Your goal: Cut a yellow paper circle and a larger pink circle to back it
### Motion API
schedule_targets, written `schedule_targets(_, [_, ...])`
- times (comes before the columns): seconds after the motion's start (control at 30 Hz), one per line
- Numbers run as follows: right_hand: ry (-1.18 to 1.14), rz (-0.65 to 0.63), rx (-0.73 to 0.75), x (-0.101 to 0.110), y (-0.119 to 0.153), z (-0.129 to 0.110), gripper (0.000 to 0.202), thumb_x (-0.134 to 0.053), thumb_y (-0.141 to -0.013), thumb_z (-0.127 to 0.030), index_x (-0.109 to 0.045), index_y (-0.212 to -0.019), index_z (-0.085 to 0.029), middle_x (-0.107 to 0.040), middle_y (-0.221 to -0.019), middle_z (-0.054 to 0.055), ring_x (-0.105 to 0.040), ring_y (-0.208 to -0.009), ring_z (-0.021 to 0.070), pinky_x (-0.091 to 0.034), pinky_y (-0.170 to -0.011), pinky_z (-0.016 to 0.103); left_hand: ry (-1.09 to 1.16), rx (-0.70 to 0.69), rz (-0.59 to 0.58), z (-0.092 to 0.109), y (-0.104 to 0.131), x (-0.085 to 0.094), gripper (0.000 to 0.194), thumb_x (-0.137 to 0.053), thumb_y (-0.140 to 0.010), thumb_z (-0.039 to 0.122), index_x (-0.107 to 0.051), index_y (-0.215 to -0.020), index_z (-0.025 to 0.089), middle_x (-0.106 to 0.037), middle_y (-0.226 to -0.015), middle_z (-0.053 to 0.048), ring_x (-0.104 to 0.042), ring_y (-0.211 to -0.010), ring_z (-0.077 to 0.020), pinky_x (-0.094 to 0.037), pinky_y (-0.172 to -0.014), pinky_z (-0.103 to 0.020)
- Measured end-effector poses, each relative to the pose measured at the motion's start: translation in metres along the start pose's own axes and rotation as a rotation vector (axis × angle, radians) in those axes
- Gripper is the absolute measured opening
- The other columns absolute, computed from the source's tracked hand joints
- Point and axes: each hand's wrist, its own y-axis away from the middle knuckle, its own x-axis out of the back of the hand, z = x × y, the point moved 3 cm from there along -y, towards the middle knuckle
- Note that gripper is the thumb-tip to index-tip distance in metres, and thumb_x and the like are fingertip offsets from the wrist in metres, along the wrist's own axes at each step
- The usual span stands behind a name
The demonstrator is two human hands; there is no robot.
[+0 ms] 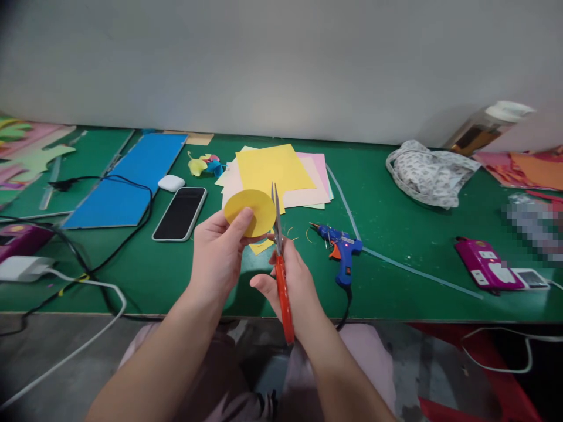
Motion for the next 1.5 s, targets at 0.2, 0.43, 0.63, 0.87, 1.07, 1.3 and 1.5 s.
schedule_targets(0.2, [-0.04,0.005,-0.035,0.0,0.001,-0.004,0.086,-0.043,-0.069,-0.087,-0.049,-0.127,-0.023,-0.051,-0.085,0.001,-0.049,-0.063,0.0148,-0.043,-0.055,0.028,0.001,0.024,0.005,0.0,0.0,-0.001,0.018,-0.074,-0.077,0.036,-0.074,-0.086,0.021,-0.074,-0.085,-0.003,-0.069,-0.072,-0.0161,-0.06,-0.059,-0.028])
schedule_targets(0.43, [-0.021,0.01,-0.039,0.001,0.002,-0.005,0.085,-0.041,-0.069,-0.087,-0.05,-0.123,-0.022,-0.052,-0.086,0.002,-0.052,-0.067,0.0166,-0.044,-0.061,0.03,-0.031,0.014,0.017,0.001,0.0,0.0,0.018,-0.074,-0.077,0.037,-0.074,-0.084,0.02,-0.074,-0.084,-0.003,-0.069,-0.07,-0.0153,-0.058,-0.057,-0.024])
schedule_targets(0.63, [-0.011,0.012,-0.052,0.002,0.001,-0.005,0.085,-0.04,-0.068,-0.088,-0.051,-0.12,-0.022,-0.053,-0.086,0.003,-0.053,-0.07,0.0184,-0.045,-0.063,0.031,-0.082,0.001,0.04,0.002,-0.001,0.001,0.02,-0.074,-0.076,0.038,-0.074,-0.086,0.02,-0.074,-0.084,-0.003,-0.069,-0.075,-0.0165,-0.058,-0.058,-0.024])
schedule_targets(0.87, [-0.021,-0.002,-0.066,0.001,0.001,-0.01,0.081,-0.042,-0.069,-0.087,-0.051,-0.117,-0.022,-0.052,-0.082,0.001,-0.052,-0.067,0.0167,-0.044,-0.061,0.028,-0.149,-0.048,0.088,0.007,-0.002,0.004,0.021,-0.075,-0.074,0.038,-0.074,-0.085,0.02,-0.073,-0.079,-0.002,-0.066,-0.07,-0.014,-0.058,-0.061,-0.024])
schedule_targets(1.07, [-0.007,-0.002,-0.056,0.002,0.001,-0.011,0.076,-0.041,-0.071,-0.086,-0.052,-0.115,-0.024,-0.053,-0.08,0.001,-0.052,-0.065,0.0161,-0.044,-0.057,0.027,-0.262,-0.129,0.139,0.009,-0.003,0.008,0.022,-0.075,-0.073,0.039,-0.074,-0.082,0.019,-0.068,-0.069,0.0,-0.06,-0.063,-0.0112,-0.056,-0.059,-0.022])
schedule_targets(1.3, [-0.034,-0.034,-0.05,0.001,0.0,-0.011,0.075,-0.042,-0.07,-0.086,-0.052,-0.11,-0.023,-0.049,-0.077,0.0,-0.046,-0.061,0.0143,-0.036,-0.047,0.023,-0.321,-0.183,0.167,0.012,-0.003,0.01,0.019,-0.075,-0.074,0.038,-0.075,-0.082,0.021,-0.064,-0.064,0.002,-0.057,-0.059,-0.0091,-0.054,-0.056,-0.019])
schedule_targets(1.5, [-0.02,-0.049,-0.049,0.002,0.0,-0.012,0.075,-0.042,-0.072,-0.085,-0.052,-0.112,-0.022,-0.049,-0.074,0.0,-0.045,-0.059,0.014,-0.036,-0.045,0.023,-0.327,-0.207,0.172,0.014,-0.003,0.01,0.016,-0.075,-0.074,0.037,-0.076,-0.083,0.023,-0.066,-0.066,0.003,-0.059,-0.059,-0.0087,-0.055,-0.056,-0.018])
